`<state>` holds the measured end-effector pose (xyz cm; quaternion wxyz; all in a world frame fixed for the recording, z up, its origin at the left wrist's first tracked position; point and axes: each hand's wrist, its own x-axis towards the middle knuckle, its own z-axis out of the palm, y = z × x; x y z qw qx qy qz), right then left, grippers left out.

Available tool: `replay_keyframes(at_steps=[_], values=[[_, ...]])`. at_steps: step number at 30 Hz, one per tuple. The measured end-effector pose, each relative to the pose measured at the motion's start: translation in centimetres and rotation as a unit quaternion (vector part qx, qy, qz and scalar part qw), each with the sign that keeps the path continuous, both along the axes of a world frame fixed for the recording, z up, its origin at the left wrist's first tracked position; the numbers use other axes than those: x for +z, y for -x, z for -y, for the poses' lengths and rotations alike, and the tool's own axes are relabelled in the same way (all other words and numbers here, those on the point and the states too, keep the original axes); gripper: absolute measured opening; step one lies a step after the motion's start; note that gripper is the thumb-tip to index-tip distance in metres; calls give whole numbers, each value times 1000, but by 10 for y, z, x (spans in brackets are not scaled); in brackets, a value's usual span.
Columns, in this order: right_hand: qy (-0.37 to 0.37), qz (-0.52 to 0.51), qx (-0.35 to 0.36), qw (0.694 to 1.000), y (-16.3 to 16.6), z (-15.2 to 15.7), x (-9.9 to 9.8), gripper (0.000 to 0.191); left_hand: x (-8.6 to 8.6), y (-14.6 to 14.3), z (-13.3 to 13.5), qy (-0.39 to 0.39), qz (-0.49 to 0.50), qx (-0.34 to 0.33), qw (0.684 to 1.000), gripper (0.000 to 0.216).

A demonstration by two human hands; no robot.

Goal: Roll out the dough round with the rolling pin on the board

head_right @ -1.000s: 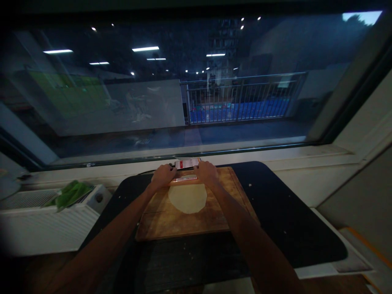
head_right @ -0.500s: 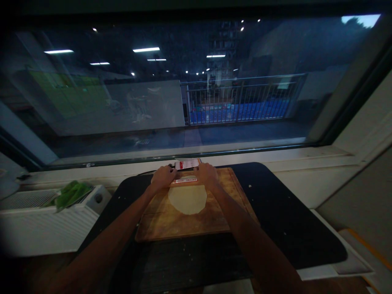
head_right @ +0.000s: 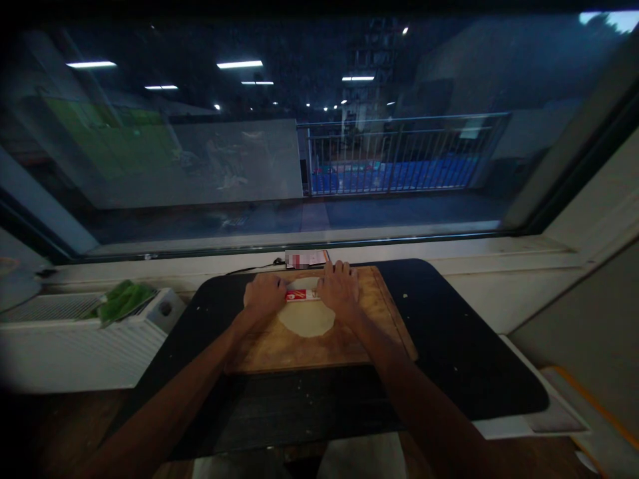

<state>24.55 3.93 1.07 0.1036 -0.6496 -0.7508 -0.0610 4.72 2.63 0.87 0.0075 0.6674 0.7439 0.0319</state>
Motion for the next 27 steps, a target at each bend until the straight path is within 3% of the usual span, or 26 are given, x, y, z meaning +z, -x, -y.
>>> replay_keyframes(at_steps=[6,14,27], values=[[2,-9,-1,1000,-1,3,-5,42,1,-4,12,-11,4,-2,1000,57],[9,-17,-17,1000,3,-13,-3,48,5,3,-17,32,1,-2,999,58],[19,-61,-31,997,7,-46,6,43,6,8,-51,-1,12,11,1000,53]])
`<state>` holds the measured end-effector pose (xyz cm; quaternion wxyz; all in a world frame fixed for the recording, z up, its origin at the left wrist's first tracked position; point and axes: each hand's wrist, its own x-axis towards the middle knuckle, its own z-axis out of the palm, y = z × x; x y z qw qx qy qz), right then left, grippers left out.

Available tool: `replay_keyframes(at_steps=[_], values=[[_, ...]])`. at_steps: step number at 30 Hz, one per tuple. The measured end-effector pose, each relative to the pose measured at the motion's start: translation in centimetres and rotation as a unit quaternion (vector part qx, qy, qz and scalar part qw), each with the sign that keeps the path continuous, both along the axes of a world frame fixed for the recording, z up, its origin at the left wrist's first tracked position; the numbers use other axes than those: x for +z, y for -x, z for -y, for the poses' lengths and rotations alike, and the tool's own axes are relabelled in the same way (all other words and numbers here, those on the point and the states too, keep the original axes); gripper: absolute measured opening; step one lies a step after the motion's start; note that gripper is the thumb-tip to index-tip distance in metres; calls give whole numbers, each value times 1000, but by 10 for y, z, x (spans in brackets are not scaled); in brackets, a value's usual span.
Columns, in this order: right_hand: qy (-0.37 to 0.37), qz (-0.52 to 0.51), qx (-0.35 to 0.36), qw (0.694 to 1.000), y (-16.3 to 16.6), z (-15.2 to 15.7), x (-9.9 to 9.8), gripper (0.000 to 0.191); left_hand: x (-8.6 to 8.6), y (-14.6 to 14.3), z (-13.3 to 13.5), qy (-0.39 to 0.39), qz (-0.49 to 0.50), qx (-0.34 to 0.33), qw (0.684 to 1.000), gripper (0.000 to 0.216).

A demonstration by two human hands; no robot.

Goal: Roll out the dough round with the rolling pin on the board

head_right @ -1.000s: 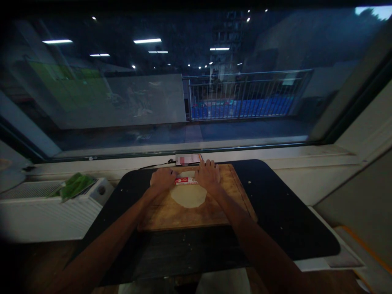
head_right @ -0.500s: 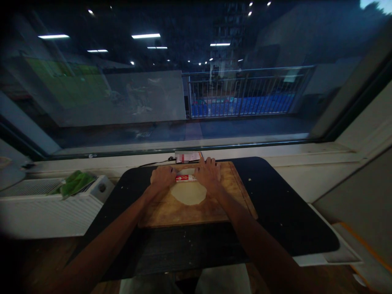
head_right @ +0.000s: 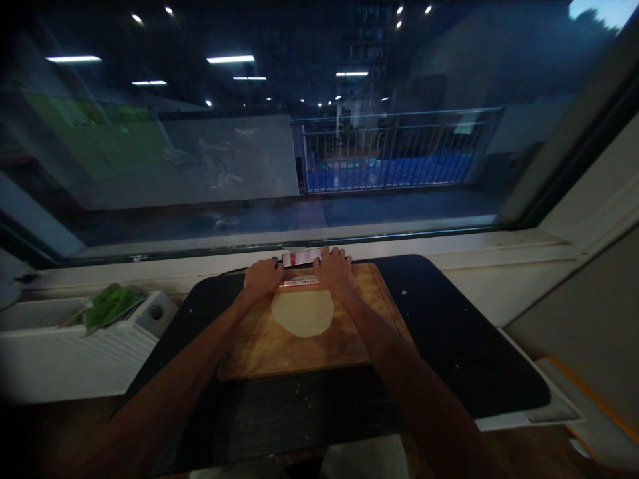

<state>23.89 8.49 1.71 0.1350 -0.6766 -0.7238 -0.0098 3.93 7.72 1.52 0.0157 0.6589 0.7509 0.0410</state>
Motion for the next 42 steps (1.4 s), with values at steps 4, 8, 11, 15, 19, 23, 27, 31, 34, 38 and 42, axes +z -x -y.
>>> replay_keyframes(at_steps=[4,8,11,15,19,23,27,31,34,38,42], values=[[-7,-7,9,1000,0,-5,-2,43,-2,1,-2,5,6,-6,1000,53],[-15,4,30,999,0,-9,-3,42,-4,0,5,14,9,-1,1000,53],[-2,17,44,999,0,-11,-1,44,-5,-1,12,13,6,2,1000,54],[-5,28,54,998,-2,-13,0,44,-5,-3,18,5,0,-3,1000,53],[-6,39,59,997,-3,-10,-1,44,-5,-5,19,12,-2,2,1000,53],[2,59,63,996,-4,-5,-3,49,-5,-5,21,19,-6,-25,999,52],[14,73,58,996,-6,1,-5,56,-5,-5,23,23,-21,-54,998,50],[19,79,44,996,-8,16,-8,57,-5,-5,24,15,-45,-67,997,51],[6,70,29,997,-7,32,-11,54,-6,-5,27,6,-64,-99,993,50],[8,65,16,998,-6,44,-13,51,-6,-4,33,-6,-93,-127,987,50],[9,72,27,997,-8,33,-12,53,-4,-6,39,-14,-94,-141,985,50]])
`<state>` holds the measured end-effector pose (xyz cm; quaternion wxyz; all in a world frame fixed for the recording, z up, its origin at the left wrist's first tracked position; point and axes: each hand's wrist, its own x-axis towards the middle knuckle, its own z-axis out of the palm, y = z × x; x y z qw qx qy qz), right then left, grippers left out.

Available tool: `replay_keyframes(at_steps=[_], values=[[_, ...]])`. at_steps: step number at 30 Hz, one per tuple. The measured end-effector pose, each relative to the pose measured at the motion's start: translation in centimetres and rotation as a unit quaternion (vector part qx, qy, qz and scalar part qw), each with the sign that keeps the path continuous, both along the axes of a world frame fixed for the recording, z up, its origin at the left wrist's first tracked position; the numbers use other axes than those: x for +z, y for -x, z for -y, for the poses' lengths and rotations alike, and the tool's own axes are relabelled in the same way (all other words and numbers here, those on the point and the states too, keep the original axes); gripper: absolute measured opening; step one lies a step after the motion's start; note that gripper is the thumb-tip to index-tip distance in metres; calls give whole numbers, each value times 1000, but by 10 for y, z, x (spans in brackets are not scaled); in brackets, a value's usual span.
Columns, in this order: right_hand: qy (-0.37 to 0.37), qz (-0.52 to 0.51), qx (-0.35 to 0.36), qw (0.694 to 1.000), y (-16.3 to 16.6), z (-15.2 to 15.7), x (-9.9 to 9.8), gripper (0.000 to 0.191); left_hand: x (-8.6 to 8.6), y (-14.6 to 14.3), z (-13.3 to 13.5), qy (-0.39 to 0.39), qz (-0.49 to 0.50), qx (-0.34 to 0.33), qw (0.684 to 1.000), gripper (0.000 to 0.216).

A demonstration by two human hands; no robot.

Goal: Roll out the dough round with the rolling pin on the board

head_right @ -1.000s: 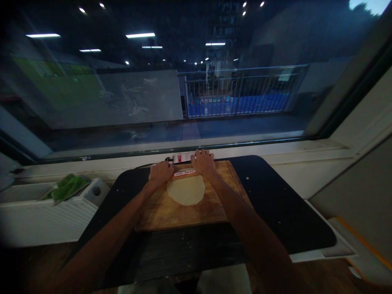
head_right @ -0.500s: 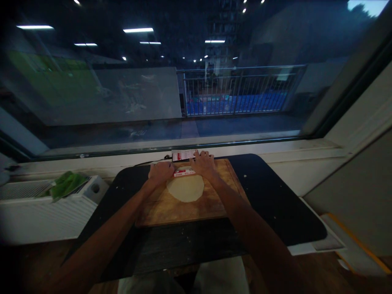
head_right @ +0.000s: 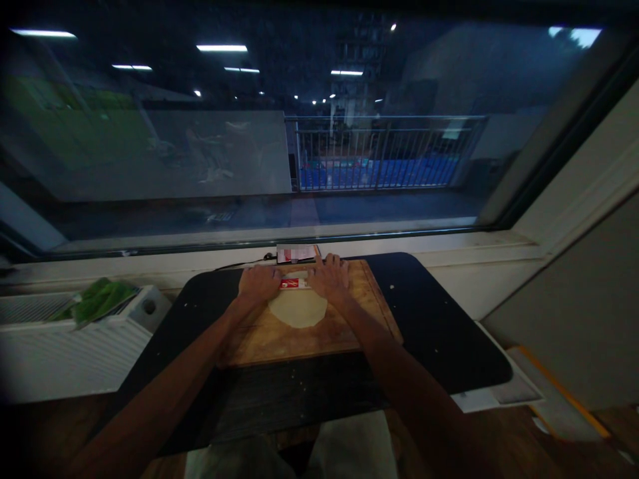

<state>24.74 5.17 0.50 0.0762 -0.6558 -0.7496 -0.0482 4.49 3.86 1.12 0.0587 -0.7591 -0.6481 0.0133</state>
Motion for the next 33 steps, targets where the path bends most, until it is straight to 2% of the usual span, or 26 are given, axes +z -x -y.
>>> replay_keyframes(at_steps=[5,9,14,21,28,33], values=[[-25,3,27,999,-2,-33,0,54,3,-4,-1,11,30,22,999,50],[-45,-2,69,997,0,-58,2,50,3,-6,-8,21,66,75,995,51],[-68,-24,103,992,4,-71,4,47,3,-4,-14,43,86,88,992,51],[-61,-9,90,994,-1,-52,0,51,6,-6,-7,34,60,83,994,51],[-45,-8,43,998,-5,-11,-8,58,0,-5,4,-12,-1,-4,1000,46],[-23,-9,27,999,-3,-8,-8,59,-1,-6,4,-16,12,10,1000,46]])
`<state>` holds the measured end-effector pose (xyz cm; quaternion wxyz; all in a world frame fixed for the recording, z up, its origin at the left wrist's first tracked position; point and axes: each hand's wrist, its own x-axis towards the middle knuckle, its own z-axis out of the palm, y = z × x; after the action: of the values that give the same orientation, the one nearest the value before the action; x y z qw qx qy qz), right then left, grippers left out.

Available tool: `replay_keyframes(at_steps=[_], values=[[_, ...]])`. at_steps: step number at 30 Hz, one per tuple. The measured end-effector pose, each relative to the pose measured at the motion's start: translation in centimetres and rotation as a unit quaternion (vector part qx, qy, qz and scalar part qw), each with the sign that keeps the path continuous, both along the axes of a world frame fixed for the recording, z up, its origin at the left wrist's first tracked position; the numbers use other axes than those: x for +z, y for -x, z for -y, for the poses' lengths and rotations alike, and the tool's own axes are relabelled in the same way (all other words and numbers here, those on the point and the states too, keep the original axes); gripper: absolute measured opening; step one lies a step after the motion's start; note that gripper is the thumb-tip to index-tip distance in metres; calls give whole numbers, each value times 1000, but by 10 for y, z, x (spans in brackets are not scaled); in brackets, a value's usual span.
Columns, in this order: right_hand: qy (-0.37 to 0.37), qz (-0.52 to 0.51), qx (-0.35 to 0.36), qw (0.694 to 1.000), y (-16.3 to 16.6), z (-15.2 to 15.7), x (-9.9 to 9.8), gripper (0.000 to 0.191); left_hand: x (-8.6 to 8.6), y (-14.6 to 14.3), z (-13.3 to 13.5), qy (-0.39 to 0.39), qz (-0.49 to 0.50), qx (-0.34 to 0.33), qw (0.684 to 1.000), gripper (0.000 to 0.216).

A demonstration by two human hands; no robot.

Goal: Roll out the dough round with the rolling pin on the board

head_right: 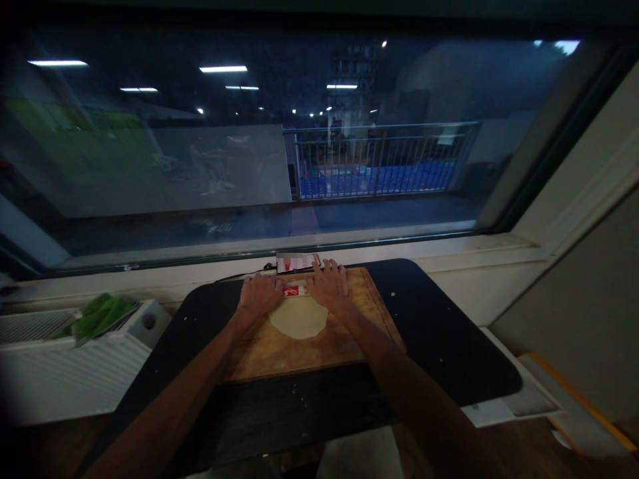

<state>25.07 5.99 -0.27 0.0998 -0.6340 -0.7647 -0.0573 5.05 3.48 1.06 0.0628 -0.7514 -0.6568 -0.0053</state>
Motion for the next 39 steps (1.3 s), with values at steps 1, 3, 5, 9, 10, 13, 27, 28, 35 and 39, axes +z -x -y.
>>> replay_keyframes(at_steps=[1,3,5,9,10,13,27,28,35,39], values=[[0,0,2,1000,0,-3,0,60,0,0,-1,0,4,1,1000,46],[0,-2,3,1000,0,-11,1,62,-1,0,-4,-3,8,4,1000,48],[6,-4,3,1000,0,-19,2,63,-2,0,-8,-8,11,16,1000,49],[16,-8,1,1000,1,-28,3,63,-3,0,-16,-12,17,40,999,48],[13,-8,2,1000,1,-27,3,64,-3,0,-16,-11,16,41,999,49],[1,-10,7,1000,1,-22,1,63,-2,0,-12,-8,12,36,999,49],[7,-5,-12,1000,5,4,3,55,0,-1,1,-16,2,0,1000,44],[9,-4,-11,1000,5,1,4,56,-1,0,-1,-16,3,1,1000,44],[29,3,-6,1000,3,-18,6,60,-9,1,-15,-43,24,35,998,48],[33,0,-7,999,3,-20,7,61,-9,1,-17,-43,27,40,998,48]])
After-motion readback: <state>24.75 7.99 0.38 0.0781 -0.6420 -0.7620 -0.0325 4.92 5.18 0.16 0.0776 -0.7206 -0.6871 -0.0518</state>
